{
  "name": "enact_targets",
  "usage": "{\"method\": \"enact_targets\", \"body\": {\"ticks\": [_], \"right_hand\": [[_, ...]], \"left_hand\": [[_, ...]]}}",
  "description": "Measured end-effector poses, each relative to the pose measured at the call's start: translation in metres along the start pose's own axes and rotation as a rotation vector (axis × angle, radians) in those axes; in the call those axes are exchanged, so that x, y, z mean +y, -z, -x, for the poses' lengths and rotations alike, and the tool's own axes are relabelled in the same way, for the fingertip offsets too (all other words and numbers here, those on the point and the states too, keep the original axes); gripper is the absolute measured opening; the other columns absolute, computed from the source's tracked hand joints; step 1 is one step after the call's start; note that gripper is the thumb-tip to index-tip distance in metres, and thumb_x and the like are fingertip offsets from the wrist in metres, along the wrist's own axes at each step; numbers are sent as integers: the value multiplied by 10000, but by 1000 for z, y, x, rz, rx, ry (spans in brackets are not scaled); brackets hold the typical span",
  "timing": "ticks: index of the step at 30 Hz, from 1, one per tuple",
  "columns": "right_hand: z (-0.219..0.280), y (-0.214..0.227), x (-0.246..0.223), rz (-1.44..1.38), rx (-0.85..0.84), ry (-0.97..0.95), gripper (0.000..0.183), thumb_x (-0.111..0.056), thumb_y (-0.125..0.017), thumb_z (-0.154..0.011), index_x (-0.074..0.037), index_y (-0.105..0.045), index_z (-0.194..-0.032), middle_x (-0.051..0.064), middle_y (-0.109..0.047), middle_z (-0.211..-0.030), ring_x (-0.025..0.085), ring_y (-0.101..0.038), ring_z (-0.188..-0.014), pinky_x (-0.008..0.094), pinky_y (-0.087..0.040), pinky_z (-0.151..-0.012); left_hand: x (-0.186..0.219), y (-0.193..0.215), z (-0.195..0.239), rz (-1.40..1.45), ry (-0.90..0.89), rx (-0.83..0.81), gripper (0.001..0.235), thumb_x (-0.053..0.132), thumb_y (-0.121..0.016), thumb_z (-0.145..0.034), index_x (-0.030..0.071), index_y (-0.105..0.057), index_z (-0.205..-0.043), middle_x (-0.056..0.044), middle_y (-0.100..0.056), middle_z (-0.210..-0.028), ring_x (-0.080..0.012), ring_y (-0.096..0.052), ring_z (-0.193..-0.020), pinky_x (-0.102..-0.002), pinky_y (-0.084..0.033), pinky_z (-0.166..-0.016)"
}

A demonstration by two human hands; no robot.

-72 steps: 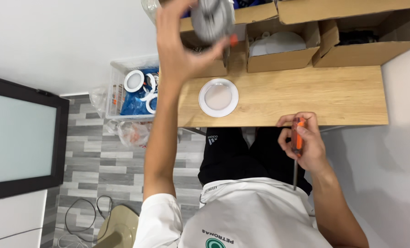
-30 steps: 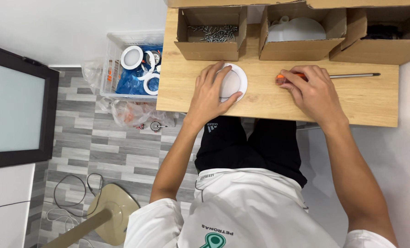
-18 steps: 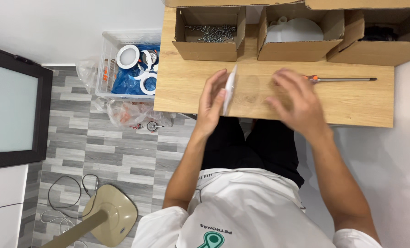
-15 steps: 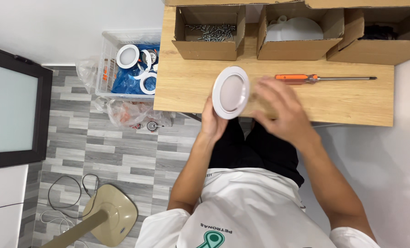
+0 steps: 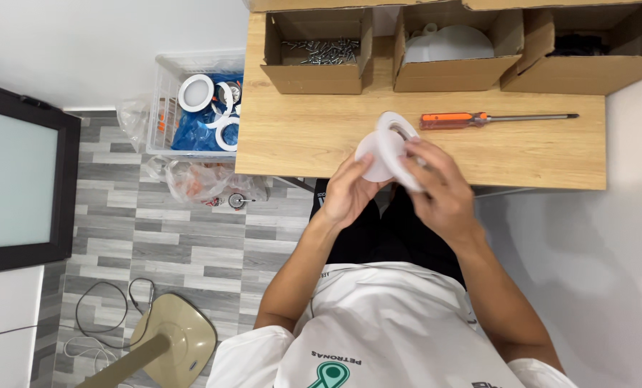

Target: The person disassembles an LED downlight fixture by removing the diffuser cover and using a screwdriver to remove the LED circuit board from the metal housing.

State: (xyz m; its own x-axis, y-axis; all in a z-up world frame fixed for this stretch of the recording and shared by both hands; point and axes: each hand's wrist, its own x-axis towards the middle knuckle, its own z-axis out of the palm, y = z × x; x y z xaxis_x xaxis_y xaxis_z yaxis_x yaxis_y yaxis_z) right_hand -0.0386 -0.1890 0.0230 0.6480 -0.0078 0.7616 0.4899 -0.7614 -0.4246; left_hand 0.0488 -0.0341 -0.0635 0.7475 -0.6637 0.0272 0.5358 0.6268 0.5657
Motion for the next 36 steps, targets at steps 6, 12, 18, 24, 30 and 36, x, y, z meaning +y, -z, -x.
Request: {"method": "enact_targets", "body": {"ticks": [6, 12, 18, 24, 30, 36], "right_hand": [[50, 28, 29, -93, 203, -277, 273, -153, -683, -1137, 92, -729, -1249, 312, -714, -1315, 491, -735, -1224, 546, -610, -979], [70, 26, 30, -386, 374, -457, 360, -131, -474, -1196, 164, -582, -1370, 337, -653, -1334, 503, -689, -1281, 513, -665, -934], [75, 29, 20, -396, 395, -473, 357, -116, -486, -1185, 178, -579, -1363, 345, -666, -1326, 511, -695, -1269, 536, -672, -919], [73, 36, 0, -461, 404, -614, 370, -256, -553, -1191, 52, -600, -1391, 253, -649, -1333, 428, -760, -1222, 449, -718, -933], [76, 41, -8, -507, 412, -581, 360, -224, -559, -1182, 53, -593, -1410, 261, -643, -1365, 450, -756, -1225, 474, -747, -911], [81, 44, -10, -540, 431, -542, 399, -252, -573, -1178, 68, -586, -1416, 281, -641, -1383, 489, -748, -1211, 533, -765, -907]], "left_hand": [[32, -58, 1, -263, -36, 4, 377, 74, -544, -1185, -36, -550, -1546, -225, -718, -1402, -318, -689, -1307, -569, -601, -1108], [37, -33, -32, -675, -192, 70, 204, 94, -757, -1067, 40, -697, -1254, -127, -815, -958, -142, -773, -927, -351, -683, -826], [73, -88, -68, -1168, -715, -9, 234, 231, -846, -1003, 162, -820, -1225, -37, -846, -1022, -97, -693, -740, -250, -558, -637], [101, -117, -105, -1858, -1085, -282, 516, -95, -589, -1160, 220, -580, -1568, -49, -730, -1302, -261, -616, -1042, -381, -568, -959], [91, -111, -155, -2197, -1229, -417, 525, -160, -619, -931, 210, -700, -1294, -10, -679, -1166, -252, -560, -920, -385, -417, -731], [80, -87, -171, -2001, -1253, -369, 267, 353, -918, -973, 134, -774, -1023, -16, -686, -984, -169, -595, -889, -305, -482, -725]]}}
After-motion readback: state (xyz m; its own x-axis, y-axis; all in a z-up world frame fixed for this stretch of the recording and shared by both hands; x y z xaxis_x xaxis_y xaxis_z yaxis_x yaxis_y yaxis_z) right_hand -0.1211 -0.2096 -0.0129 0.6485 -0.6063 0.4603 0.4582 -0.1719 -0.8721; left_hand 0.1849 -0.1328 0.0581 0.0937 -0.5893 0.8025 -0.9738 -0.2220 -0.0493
